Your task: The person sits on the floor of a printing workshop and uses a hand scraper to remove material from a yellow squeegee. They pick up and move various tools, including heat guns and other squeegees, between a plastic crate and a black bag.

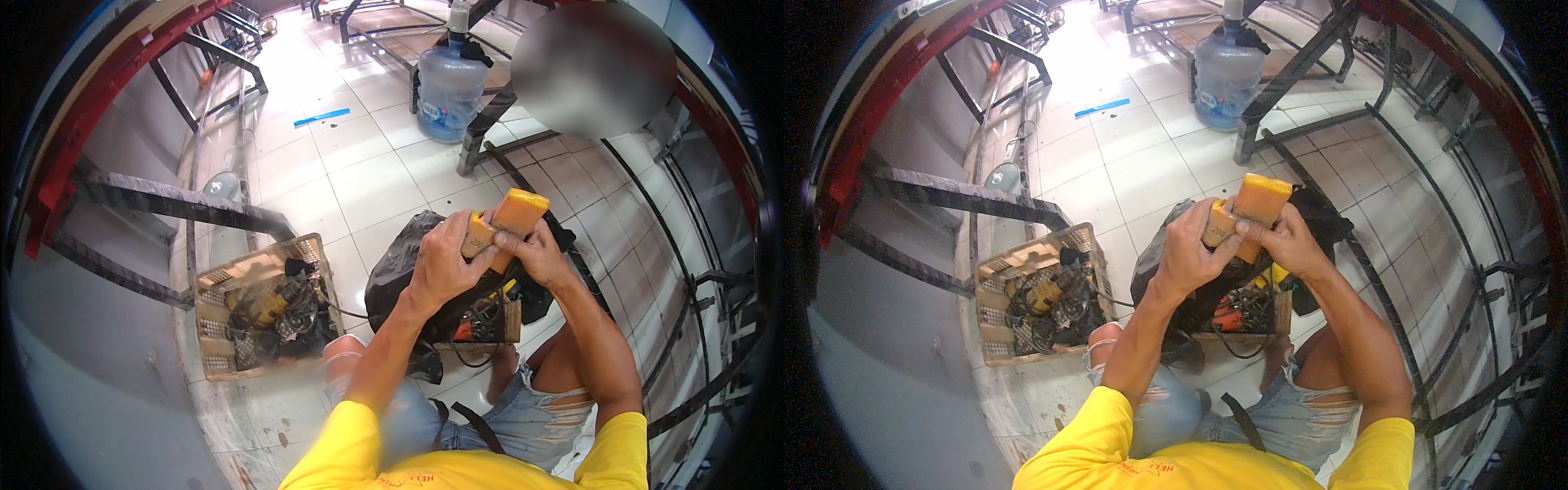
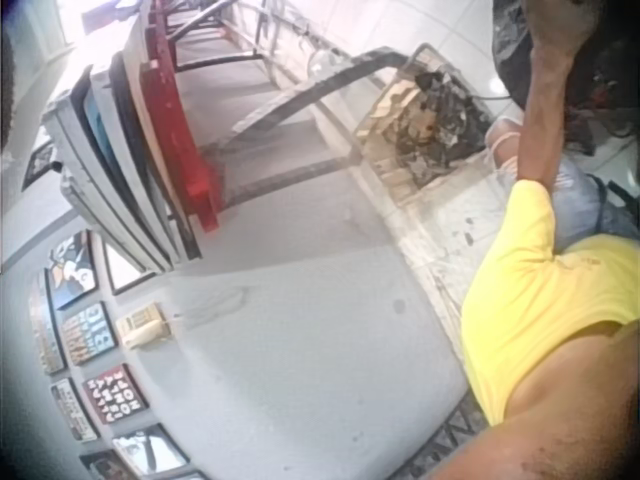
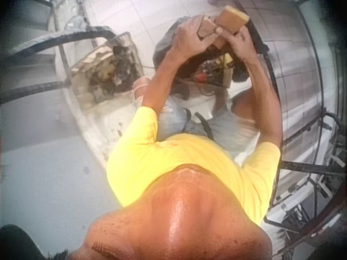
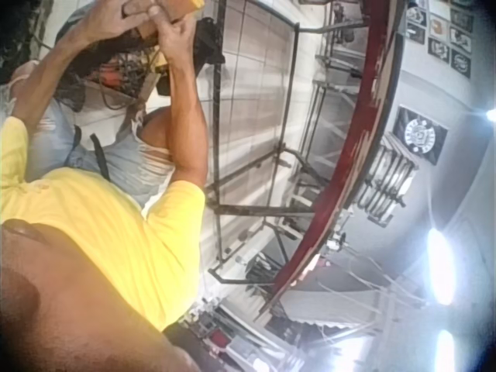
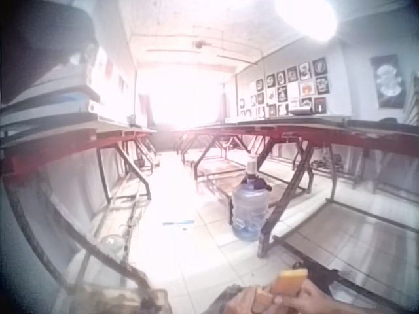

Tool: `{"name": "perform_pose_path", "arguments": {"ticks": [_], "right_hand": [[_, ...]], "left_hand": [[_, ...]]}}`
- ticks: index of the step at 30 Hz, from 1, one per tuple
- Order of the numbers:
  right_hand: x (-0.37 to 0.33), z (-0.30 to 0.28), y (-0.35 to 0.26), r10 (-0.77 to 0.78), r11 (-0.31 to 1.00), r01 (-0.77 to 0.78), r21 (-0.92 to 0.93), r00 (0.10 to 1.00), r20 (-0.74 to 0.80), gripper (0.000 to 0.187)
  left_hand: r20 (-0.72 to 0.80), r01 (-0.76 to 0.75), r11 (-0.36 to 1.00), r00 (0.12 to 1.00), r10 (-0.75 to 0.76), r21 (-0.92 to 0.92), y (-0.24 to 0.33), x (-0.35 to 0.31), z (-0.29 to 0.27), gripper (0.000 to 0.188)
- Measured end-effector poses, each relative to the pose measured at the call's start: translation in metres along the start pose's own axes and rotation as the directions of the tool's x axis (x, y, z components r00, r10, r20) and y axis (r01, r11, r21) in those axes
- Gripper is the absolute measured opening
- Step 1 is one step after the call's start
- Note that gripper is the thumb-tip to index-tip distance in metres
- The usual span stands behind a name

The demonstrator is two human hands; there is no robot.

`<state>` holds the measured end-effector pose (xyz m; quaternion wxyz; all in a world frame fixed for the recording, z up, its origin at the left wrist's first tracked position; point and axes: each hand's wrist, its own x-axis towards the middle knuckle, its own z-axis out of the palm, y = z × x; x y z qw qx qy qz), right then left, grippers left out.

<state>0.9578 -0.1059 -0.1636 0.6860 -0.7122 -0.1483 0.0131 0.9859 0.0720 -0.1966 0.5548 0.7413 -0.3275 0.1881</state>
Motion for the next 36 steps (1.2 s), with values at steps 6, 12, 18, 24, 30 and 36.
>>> {"name": "perform_pose_path", "arguments": {"ticks": [6, 12, 18, 24, 30, 36], "right_hand": [[0.000, 0.001, -0.001, 0.000, 1.000, 0.000, -0.004, 1.000, -0.008, 0.032], [0.003, 0.001, 0.003, 0.053, 0.998, -0.048, 0.036, 0.989, -0.137, 0.032], [0.010, -0.003, 0.003, 0.068, 0.994, -0.030, 0.104, 0.923, -0.379, 0.033], [0.015, -0.001, 0.004, 0.043, 0.998, -0.017, 0.065, 0.910, -0.412, 0.033], [0.011, 0.001, 0.017, 0.012, 0.998, -0.027, -0.053, 0.966, -0.258, 0.034], [0.014, 0.014, 0.016, 0.013, 0.986, -0.049, -0.162, 0.977, -0.214, 0.036]], "left_hand": [[-0.008, 0.015, 0.999, 1.000, -0.015, 0.032, 0.000, -0.001, 0.002, 0.048], [-0.087, 0.055, 0.993, 0.995, -0.045, 0.107, 0.004, 0.006, -0.006, 0.067], [0.054, 0.080, 0.987, 0.995, -0.088, 0.141, -0.018, 0.005, -0.023, 0.088], [-0.092, 0.124, 0.850, 0.992, -0.090, 0.511, -0.040, 0.002, -0.022, 0.054], [0.352, 0.705, 0.618, 0.709, -0.611, -0.347, -0.021, 0.008, -0.024, 0.034], [0.194, 0.419, 0.487, 0.874, -0.446, -0.766, -0.019, 0.001, 0.017, 0.045]]}}
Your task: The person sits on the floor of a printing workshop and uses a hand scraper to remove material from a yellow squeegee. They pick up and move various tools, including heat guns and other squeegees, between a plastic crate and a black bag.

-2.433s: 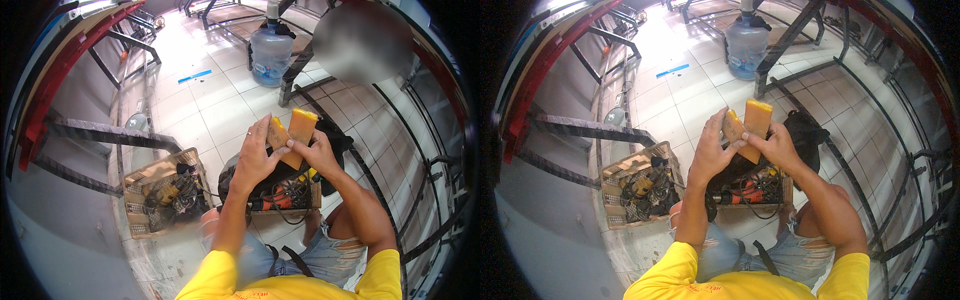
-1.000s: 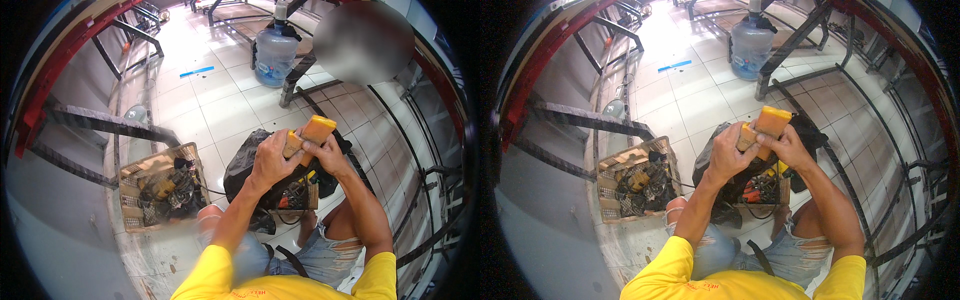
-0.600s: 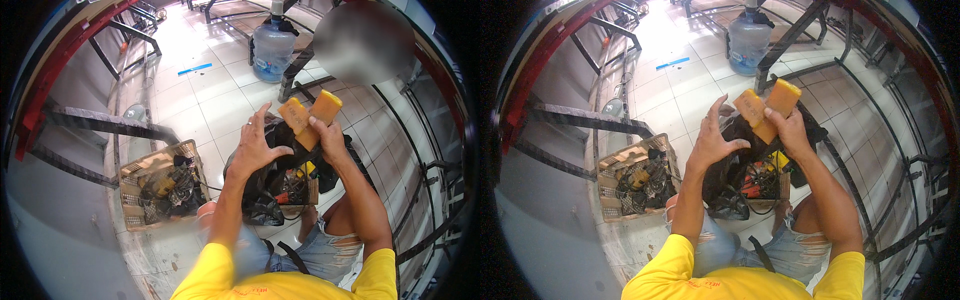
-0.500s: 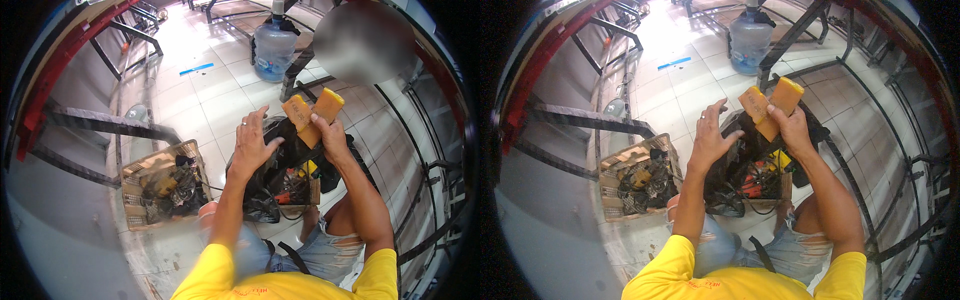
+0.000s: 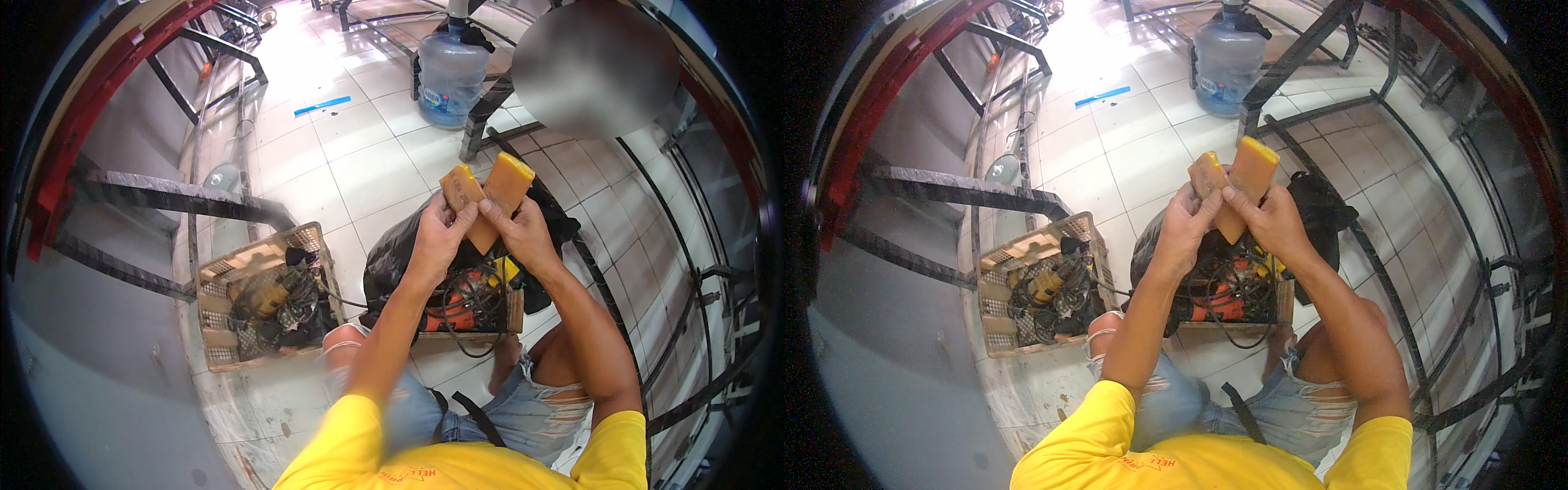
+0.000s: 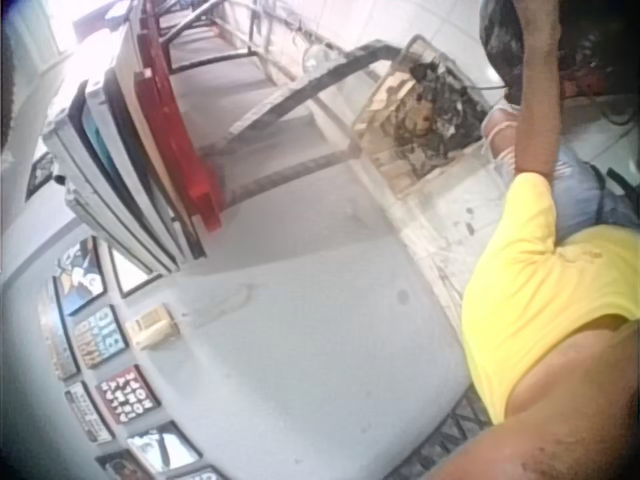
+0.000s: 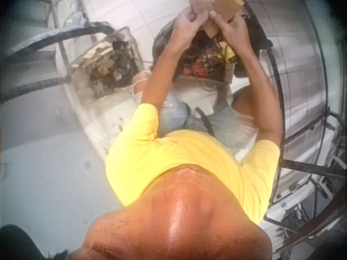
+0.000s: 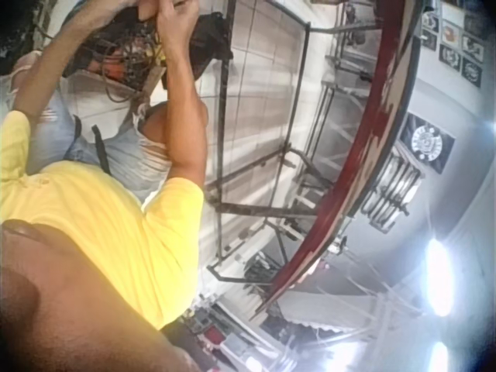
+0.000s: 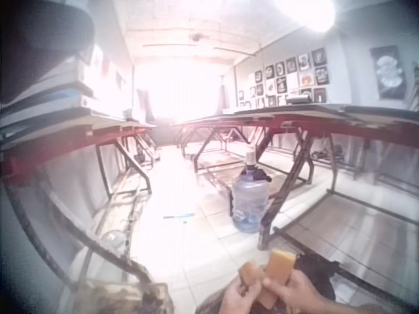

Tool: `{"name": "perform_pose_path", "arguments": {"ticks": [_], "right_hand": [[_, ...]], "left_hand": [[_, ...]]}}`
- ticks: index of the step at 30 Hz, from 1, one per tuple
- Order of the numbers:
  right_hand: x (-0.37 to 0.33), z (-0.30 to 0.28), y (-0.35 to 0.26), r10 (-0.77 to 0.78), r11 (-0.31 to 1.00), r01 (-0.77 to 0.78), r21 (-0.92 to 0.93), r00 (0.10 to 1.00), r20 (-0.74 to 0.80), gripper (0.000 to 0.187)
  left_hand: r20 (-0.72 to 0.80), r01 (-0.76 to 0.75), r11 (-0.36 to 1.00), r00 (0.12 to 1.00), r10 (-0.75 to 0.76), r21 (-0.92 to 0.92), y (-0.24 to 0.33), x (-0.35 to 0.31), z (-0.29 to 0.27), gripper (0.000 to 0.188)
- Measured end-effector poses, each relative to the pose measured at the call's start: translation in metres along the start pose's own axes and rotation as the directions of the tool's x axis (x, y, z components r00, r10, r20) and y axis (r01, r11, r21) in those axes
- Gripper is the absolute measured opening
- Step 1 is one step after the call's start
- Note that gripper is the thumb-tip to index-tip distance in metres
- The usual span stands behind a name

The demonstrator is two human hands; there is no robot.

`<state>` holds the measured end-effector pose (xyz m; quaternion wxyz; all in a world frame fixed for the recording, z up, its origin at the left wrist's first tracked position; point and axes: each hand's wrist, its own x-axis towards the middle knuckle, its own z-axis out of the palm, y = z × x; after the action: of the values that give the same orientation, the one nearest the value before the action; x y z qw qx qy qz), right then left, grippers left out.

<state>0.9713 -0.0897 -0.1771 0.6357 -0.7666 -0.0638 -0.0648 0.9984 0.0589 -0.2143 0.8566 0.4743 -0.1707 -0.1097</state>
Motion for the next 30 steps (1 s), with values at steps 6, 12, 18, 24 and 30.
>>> {"name": "perform_pose_path", "arguments": {"ticks": [6, 12, 18, 24, 30], "right_hand": [[0.007, -0.015, 0.007, 0.039, 0.971, 0.001, 0.238, 0.986, -0.165, 0.055], [0.009, -0.015, -0.010, 0.152, 0.936, -0.097, 0.339, 0.978, -0.141, 0.053], [0.007, -0.019, -0.008, 0.154, 0.965, -0.126, 0.231, 0.982, -0.109, 0.043], [0.003, -0.013, -0.015, 0.143, 0.974, -0.126, 0.190, 0.987, -0.076, 0.039], [0.003, -0.018, -0.007, 0.142, 0.976, -0.113, 0.186, 0.979, -0.149, 0.041]], "left_hand": [[-0.145, -0.115, 0.993, 0.983, 0.116, 0.011, 0.002, 0.009, -0.027, 0.037], [0.119, -0.063, 0.765, 0.993, -0.018, 0.641, -0.008, 0.005, -0.069, 0.032], [0.151, -0.206, 0.632, 0.978, 0.141, 0.747, -0.021, 0.010, -0.072, 0.022], [0.212, -0.281, 0.366, 0.953, 0.218, 0.887, -0.019, 0.005, -0.083, 0.021], [0.305, -0.324, 0.404, 0.946, 0.112, 0.855, -0.029, -0.005, -0.061, 0.035]]}}
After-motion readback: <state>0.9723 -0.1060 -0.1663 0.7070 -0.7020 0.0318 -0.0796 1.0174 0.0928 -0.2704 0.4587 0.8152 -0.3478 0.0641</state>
